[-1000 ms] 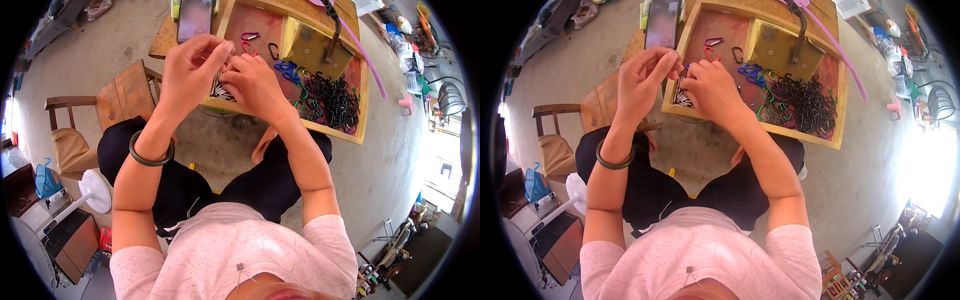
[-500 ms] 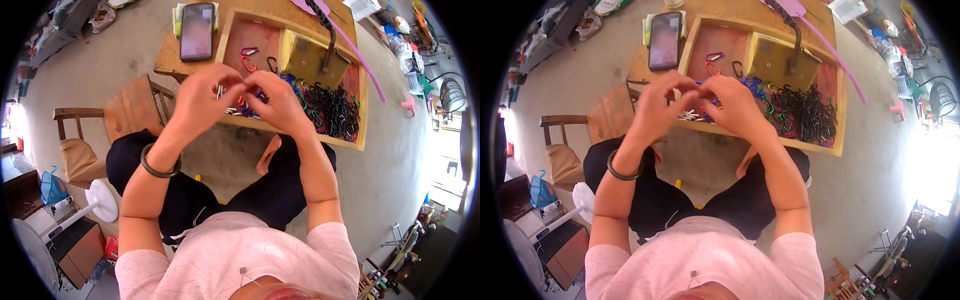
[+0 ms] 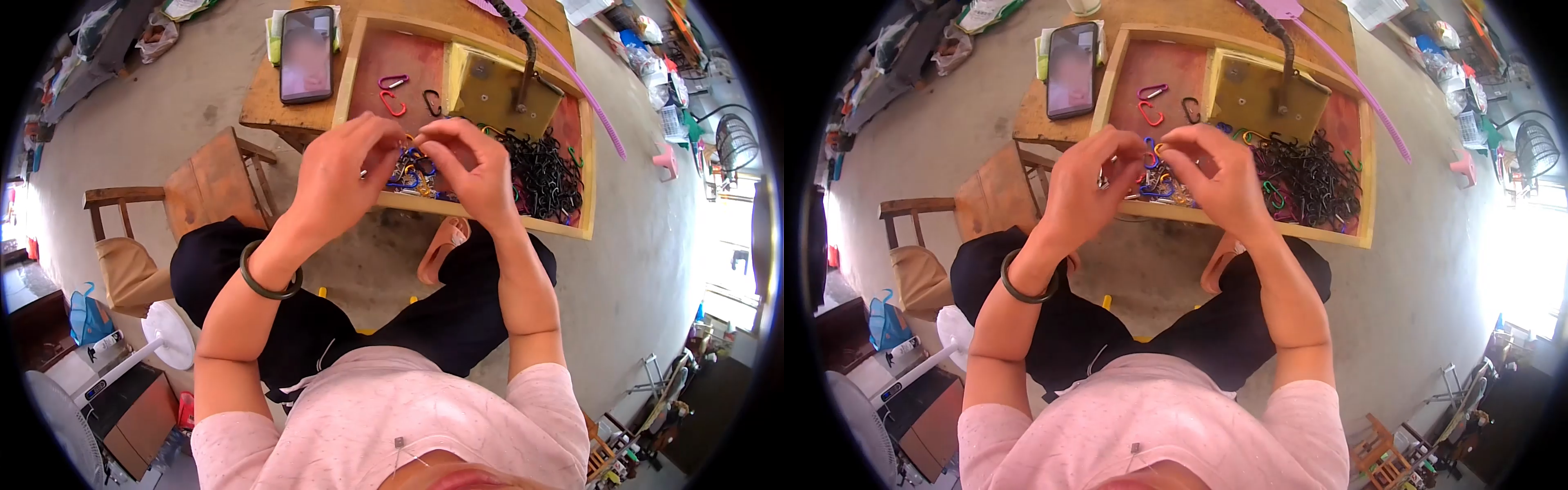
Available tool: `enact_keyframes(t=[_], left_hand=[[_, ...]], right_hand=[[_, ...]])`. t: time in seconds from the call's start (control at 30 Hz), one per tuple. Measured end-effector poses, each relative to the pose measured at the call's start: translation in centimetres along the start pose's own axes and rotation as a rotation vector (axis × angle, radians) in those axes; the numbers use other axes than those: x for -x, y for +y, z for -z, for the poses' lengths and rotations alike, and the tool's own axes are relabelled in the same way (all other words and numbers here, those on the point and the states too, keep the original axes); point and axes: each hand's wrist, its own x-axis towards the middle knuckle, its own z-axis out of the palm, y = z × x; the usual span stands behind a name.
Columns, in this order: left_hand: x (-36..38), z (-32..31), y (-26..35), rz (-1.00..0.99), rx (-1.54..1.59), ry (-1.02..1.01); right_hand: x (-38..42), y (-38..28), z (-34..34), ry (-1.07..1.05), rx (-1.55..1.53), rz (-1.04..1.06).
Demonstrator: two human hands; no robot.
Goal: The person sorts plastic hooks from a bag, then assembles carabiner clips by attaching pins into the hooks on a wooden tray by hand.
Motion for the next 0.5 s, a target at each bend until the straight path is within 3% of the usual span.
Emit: enact_keyframes(t=[0.13,0.2,0.37,0.5], left_hand=[[-0.6,1.6,0.2,0.043,0.08,0.14],[-0.6,2.0,1.1,-0.103,0.024,0.229],[-0.1,3.2,1.9,-0.372,-0.035,0.299],[0.0,4.1,1.3,-0.321,-0.024,0.271]], right_hand=[[-2.4,-0.7,0.3,0.068,0.318,0.232],[-4.8,-1.3,-1.1,0.065,0.329,0.365],[-11.3,-0.3,-6.7,-0.144,0.596,0.555],[-13.3,1.6,-10.3,-0.264,0.873,0.576]])
